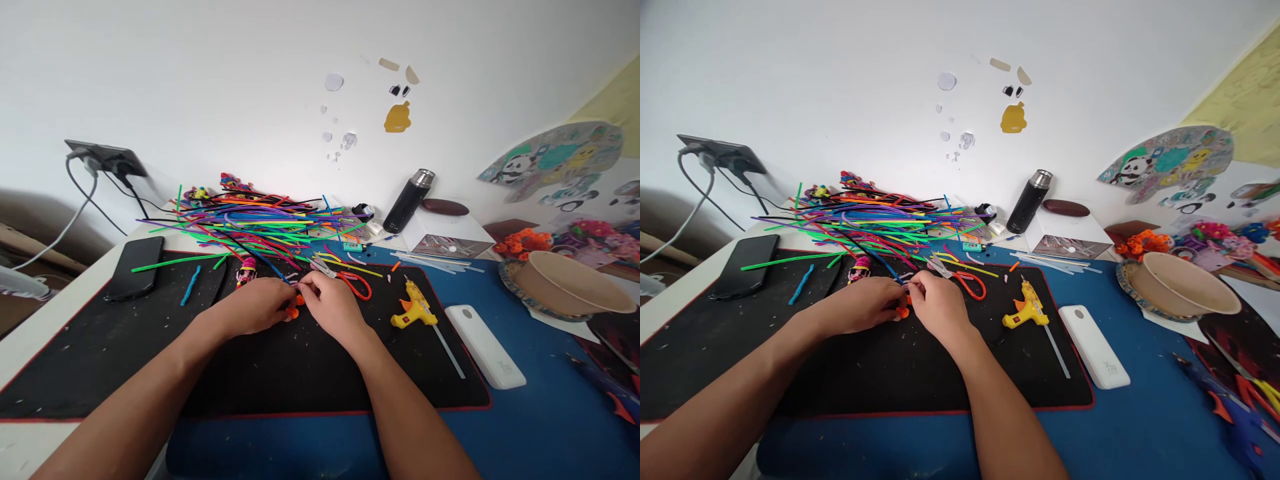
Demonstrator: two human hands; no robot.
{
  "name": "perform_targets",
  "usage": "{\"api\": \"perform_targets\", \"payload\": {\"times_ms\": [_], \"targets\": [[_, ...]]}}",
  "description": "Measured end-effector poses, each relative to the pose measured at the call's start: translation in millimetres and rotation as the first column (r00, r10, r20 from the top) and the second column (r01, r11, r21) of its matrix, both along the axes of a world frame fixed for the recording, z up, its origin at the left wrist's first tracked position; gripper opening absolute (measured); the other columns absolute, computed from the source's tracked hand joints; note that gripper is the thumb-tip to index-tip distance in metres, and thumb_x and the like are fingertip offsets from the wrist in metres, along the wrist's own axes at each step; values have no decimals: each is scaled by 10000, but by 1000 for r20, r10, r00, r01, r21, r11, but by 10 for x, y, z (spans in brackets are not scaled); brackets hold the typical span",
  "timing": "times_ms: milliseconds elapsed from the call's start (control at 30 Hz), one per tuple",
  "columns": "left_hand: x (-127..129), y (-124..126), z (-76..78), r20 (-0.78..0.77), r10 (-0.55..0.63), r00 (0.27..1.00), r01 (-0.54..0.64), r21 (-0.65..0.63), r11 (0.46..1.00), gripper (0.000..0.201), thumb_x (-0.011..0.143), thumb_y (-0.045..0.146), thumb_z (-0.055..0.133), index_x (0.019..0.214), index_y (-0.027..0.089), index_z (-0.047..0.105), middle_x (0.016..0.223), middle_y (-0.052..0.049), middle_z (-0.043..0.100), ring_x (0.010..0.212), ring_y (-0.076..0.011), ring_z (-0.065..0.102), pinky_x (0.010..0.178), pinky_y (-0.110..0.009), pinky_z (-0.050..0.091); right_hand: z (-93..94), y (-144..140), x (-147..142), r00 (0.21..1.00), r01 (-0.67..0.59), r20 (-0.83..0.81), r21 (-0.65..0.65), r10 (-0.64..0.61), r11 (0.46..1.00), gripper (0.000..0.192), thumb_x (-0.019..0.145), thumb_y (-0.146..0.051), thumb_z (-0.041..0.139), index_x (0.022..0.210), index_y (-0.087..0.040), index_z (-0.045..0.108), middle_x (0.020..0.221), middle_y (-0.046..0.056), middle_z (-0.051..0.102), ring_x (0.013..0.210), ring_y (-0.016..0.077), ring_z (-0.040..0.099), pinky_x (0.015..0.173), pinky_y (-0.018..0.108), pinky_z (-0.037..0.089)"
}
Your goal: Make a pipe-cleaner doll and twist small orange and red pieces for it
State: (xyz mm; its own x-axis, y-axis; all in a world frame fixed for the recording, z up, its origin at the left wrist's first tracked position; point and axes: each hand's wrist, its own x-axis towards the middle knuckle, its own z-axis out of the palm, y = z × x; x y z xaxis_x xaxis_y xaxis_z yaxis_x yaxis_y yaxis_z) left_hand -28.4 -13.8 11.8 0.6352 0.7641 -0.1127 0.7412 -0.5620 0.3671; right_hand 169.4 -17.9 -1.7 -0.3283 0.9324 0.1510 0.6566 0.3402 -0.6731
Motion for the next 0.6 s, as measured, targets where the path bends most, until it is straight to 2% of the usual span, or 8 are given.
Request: {"api": "perform_targets", "payload": {"times_ms": [167,267,367,433,533,600], "targets": [[4,-18,-1,42,28,999,-26,-31,999,49,841,185,653,874,221,660,903,-48,718,811,-239,663,677,-298,422,25,-10,-8,1000,-2,-6,-3,2,1000,122,995,-277,603,962,-246,717,845,6,766,732,170,682,634,262,403],[11,-23,56,182,93,979,-83,-65,994,30,860,243,638,851,214,639,874,-36,691,779,-217,631,676,-294,430,37,-10,0,999,-5,-39,-6,4,1000,125,986,-259,594,960,-242,715,823,5,752,726,168,672,643,260,410],[-1,-8,107,376,255,891,-191,-200,961,141,891,354,632,889,214,655,832,-14,694,739,-199,622,666,-289,452,53,-4,12,993,0,-122,-34,-4,999,145,982,-277,581,943,-234,714,774,-1,723,702,163,654,643,255,427],[-16,16,114,489,344,802,-206,-314,927,218,897,429,649,916,212,661,826,-12,715,746,-198,638,680,-290,477,68,2,19,981,6,-191,-82,-22,997,174,986,-311,562,937,-229,709,737,-6,699,663,158,637,622,252,437],[-40,60,92,603,398,691,-167,-402,900,315,883,507,685,951,200,666,853,-29,743,795,-209,669,731,-305,514,82,11,22,953,9,-298,-164,-59,986,205,989,-361,541,950,-228,691,701,-15,668,575,145,600,567,250,440],[-52,85,72,635,411,654,-172,-405,898,341,876,519,698,969,192,682,880,-40,751,817,-212,674,752,-313,523,78,18,20,924,-3,-376,-196,-72,981,215,990,-390,539,972,-228,679,689,-20,651,527,134,568,538,248,438]]}}
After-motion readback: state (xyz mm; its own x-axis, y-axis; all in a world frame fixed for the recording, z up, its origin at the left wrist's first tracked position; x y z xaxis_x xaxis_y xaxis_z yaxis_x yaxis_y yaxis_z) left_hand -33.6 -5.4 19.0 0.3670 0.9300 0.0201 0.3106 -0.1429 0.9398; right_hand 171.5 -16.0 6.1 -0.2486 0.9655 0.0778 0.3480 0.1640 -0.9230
